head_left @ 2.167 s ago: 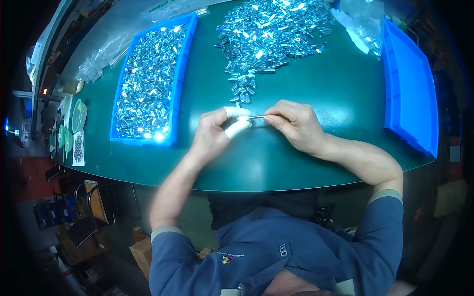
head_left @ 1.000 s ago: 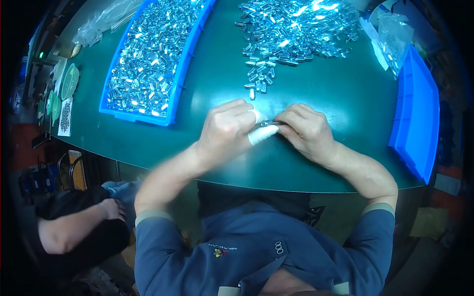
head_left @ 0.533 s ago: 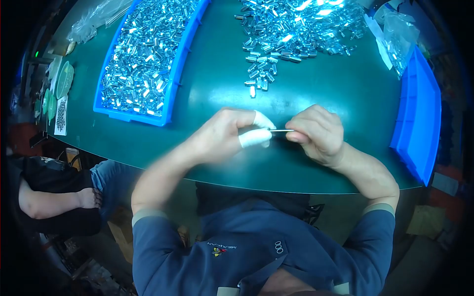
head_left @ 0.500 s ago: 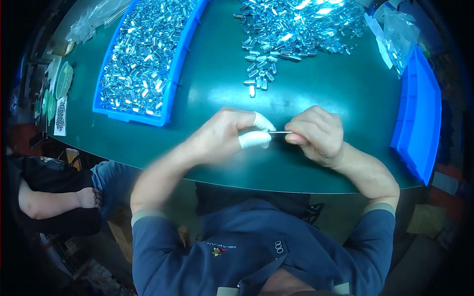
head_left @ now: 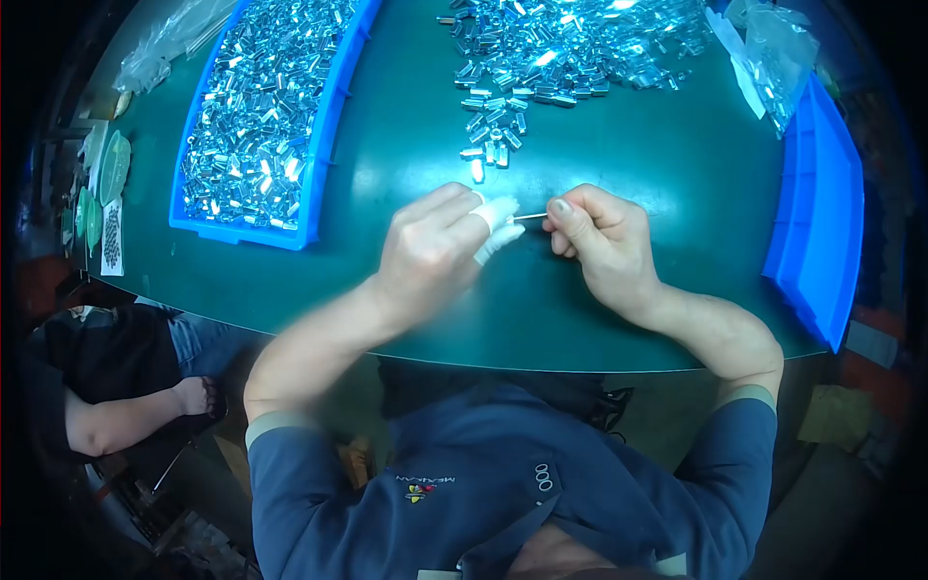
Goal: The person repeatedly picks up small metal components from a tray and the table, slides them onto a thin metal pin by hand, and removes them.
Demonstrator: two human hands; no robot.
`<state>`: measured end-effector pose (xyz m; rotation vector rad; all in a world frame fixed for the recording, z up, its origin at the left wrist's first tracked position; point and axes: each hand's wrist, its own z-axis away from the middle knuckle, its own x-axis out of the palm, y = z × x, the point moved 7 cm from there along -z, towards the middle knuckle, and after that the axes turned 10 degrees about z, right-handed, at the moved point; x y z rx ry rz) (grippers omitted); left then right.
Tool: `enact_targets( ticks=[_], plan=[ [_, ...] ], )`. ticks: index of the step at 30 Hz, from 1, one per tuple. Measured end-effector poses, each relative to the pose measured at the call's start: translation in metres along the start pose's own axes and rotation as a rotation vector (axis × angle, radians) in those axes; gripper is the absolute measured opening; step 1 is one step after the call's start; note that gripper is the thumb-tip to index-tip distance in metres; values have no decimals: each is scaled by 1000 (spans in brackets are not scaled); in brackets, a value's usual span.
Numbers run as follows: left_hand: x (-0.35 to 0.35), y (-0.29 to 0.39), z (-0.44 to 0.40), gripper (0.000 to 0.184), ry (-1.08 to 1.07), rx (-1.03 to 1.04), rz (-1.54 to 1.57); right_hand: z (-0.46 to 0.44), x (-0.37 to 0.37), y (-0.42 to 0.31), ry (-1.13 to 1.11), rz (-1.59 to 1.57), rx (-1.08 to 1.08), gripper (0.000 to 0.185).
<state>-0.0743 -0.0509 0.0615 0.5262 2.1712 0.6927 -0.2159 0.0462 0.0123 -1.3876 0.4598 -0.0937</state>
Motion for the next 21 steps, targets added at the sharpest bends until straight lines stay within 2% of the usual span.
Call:
enact_targets(
  ticks=[2,4,13,16,17,18,19,20,21],
  plan=[
    [-2,-2,-2,24,22,26,-56,-3,1,3,-25,-53,56,31],
    [-2,-15,-3,25,-7,-123,57,-6,1,5,-47,-105,113,34],
    [-5,-10,-5,24,-17,-69,63,-8,-1,4,-195,-112,239,48],
    [0,-15,-2,23,-57,-72,67,-7,-1,8,-175,-165,207,47],
    [-1,-15,-2,23,-60,-74,68,-7,-2,3,-145,-90,116,46],
    [0,-20,0,21,-95,-153,137,-6,-2,-2,-114,-14,24,45],
    [2,-24,1,21,-130,-233,205,-6,-2,-2,-112,-16,25,45],
    [0,-22,1,21,-133,-232,207,-5,-4,-11,-76,54,-82,42],
    [3,-31,7,25,-139,-476,449,-4,-6,-20,-40,125,-190,40]
  ],
)
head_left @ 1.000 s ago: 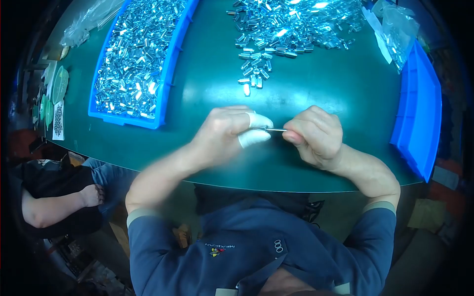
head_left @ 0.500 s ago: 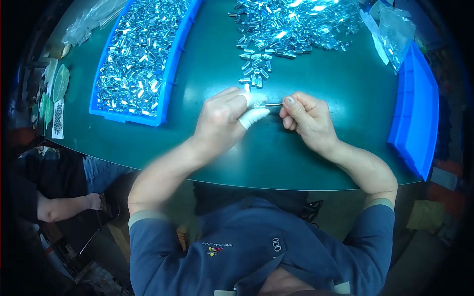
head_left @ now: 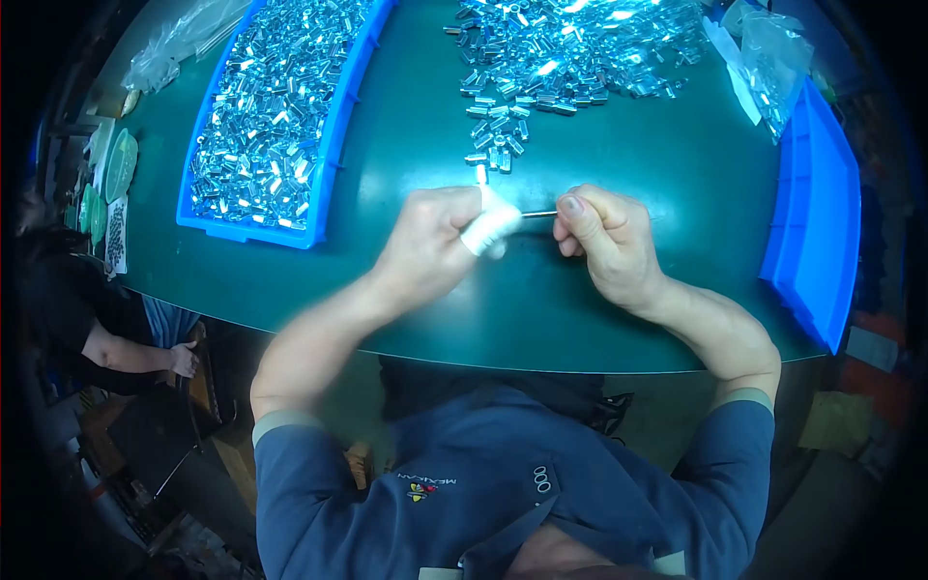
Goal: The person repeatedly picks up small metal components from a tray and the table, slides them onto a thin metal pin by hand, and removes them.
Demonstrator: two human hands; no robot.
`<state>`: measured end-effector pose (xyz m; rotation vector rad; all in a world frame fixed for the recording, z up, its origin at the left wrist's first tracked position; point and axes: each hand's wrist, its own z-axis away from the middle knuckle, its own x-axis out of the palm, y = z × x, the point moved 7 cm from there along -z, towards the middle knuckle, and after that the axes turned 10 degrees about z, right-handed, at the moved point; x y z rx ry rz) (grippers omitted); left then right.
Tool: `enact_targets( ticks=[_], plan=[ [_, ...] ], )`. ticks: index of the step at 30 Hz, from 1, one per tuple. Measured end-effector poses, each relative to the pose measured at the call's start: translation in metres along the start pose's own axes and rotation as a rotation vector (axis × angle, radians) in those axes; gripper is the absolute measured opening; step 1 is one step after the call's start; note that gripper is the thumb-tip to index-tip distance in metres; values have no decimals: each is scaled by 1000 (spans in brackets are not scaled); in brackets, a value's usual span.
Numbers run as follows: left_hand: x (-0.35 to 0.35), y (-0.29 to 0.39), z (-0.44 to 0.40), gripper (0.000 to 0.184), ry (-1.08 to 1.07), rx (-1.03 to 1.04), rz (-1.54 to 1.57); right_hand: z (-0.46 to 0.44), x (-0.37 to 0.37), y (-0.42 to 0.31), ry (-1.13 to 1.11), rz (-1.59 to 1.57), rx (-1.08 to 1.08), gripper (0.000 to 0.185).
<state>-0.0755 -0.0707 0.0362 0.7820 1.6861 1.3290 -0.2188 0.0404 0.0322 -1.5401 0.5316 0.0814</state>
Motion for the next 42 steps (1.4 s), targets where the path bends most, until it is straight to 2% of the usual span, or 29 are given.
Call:
enact_targets(
  ticks=[1,4,5,6,8,9,25,28,30,34,37,39,42],
  plan=[
    [2,-13,3,31,-12,-228,256,0,-1,0,3,1,0,40],
    [1,-23,6,37,8,-314,369,-2,-4,-7,-21,74,-109,36],
    [-3,-22,3,29,7,-286,446,-3,-8,-6,31,106,-111,36],
    [-3,-21,3,29,9,-286,447,-3,-11,-5,81,136,-113,35],
    [-6,-17,4,25,53,-239,230,-3,-9,1,66,66,-62,35],
    [-4,-16,2,21,39,-262,273,-3,-8,4,53,-1,-14,35],
    [-12,-21,1,20,101,-209,253,0,-6,10,-20,-34,60,36],
    [-10,-16,2,21,70,-162,232,1,-1,12,-44,-50,75,36],
    [-4,-8,0,15,-19,-53,-28,1,2,11,-78,-19,58,37],
    [-1,6,-2,19,11,199,-212,3,8,13,-132,3,77,37],
    [0,8,-1,20,48,279,-251,4,8,9,-107,63,24,38],
    [0,11,0,20,64,302,-263,6,12,18,-154,-39,204,39],
    [-1,18,1,20,86,303,-264,9,14,22,-199,-133,282,39]
  ],
)
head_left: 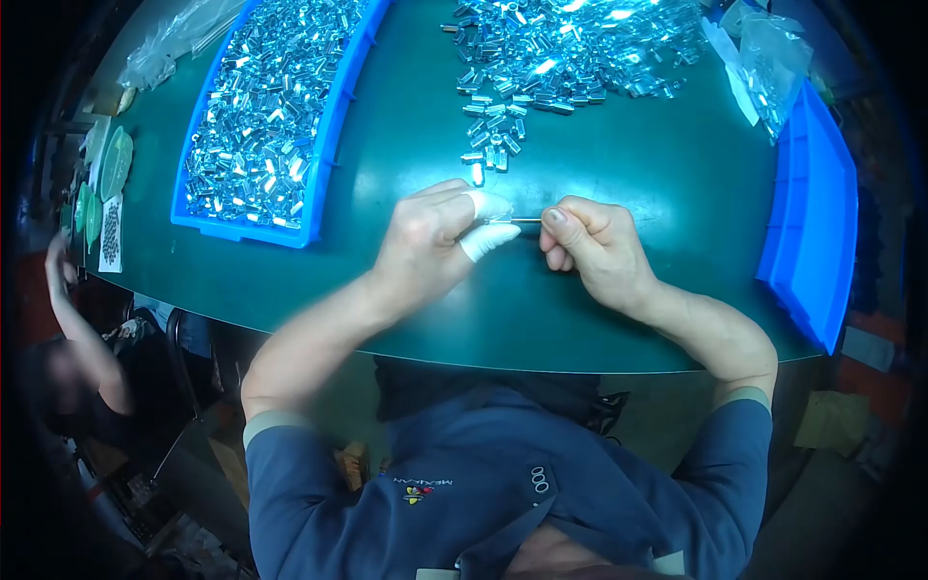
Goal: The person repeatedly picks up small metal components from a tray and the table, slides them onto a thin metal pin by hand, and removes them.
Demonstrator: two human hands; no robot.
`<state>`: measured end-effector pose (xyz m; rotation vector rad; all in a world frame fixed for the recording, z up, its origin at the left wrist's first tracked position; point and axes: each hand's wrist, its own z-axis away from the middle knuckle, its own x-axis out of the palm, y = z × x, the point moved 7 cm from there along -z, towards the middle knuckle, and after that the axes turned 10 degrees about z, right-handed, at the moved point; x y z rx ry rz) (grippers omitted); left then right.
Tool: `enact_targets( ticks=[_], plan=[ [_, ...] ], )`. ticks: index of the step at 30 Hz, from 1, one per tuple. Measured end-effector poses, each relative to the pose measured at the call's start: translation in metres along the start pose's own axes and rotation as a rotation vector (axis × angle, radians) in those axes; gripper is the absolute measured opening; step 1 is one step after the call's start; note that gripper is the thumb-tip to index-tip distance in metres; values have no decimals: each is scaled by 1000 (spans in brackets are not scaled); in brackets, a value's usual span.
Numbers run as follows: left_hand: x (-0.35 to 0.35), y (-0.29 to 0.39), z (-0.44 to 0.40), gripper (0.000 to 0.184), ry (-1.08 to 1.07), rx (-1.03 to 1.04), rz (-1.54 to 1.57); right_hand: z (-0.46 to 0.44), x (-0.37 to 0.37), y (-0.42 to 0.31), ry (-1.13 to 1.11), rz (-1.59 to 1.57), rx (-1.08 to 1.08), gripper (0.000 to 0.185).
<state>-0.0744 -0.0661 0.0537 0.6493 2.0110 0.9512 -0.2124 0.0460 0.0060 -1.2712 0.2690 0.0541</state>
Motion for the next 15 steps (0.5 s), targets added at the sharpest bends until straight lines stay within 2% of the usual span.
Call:
enact_targets(
  ticks=[4,6,7,8,10,11,15],
  plan=[
    [-4,6,-3,20,83,13,73,-5,1,1,-21,-44,26,38],
    [-8,16,-12,20,83,53,108,-8,11,-9,-21,-64,-204,38],
    [-11,23,-15,20,87,83,140,-7,12,-16,-39,-31,-304,29],
    [-11,25,-15,20,85,90,135,-9,12,-14,-36,-30,-312,29],
    [-11,30,-13,22,87,127,166,4,10,-42,158,439,-755,22],
    [-7,32,-8,22,56,58,200,9,6,-44,189,544,-725,16],
    [6,43,1,21,2,97,149,21,13,-44,276,626,-738,6]
  ],
)
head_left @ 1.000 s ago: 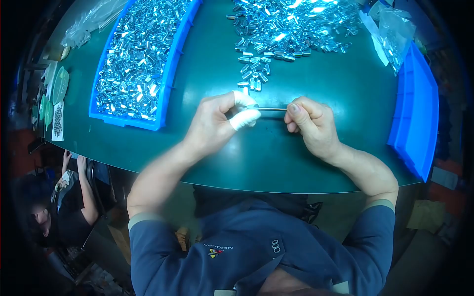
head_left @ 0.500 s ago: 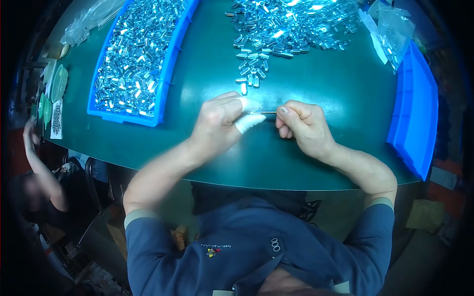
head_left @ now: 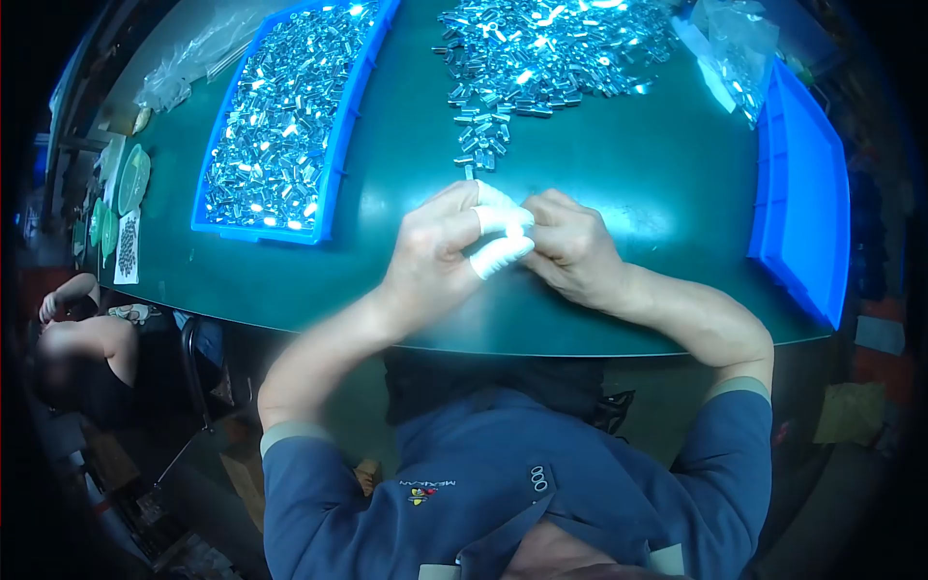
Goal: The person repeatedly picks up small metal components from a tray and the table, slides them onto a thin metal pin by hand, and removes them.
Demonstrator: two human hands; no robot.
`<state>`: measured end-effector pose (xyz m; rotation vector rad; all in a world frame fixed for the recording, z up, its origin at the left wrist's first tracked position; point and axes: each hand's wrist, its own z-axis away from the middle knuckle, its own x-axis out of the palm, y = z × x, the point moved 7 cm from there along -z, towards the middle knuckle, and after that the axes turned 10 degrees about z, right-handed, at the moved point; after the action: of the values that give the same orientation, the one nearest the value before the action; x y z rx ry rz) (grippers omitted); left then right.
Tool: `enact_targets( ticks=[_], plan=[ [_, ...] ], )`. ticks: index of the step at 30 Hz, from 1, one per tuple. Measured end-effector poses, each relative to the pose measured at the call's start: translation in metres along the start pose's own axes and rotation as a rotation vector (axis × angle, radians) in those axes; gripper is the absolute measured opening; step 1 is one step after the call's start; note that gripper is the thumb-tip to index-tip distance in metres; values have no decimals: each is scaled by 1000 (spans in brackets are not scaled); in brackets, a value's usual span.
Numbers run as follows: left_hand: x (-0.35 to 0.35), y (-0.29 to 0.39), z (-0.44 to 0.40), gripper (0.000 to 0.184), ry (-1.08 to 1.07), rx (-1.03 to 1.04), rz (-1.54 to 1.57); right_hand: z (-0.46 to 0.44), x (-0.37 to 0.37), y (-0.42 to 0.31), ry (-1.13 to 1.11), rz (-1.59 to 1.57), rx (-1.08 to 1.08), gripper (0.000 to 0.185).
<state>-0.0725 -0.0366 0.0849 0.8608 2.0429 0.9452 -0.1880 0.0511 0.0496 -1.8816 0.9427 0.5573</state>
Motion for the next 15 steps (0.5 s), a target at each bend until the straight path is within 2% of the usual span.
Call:
enact_targets(
  ticks=[3,6,9,13,15],
  plan=[
    [6,6,3,19,11,17,-157,2,1,1,-50,52,-3,11],
    [13,-26,19,18,60,-69,-107,0,3,10,-131,91,25,16],
    [26,-18,23,18,0,32,-248,2,3,12,-134,110,27,16],
    [40,-16,28,21,-27,66,-228,3,4,15,-62,90,41,21],
    [31,-20,28,18,53,51,-229,4,4,16,-61,72,45,23]
  ],
)
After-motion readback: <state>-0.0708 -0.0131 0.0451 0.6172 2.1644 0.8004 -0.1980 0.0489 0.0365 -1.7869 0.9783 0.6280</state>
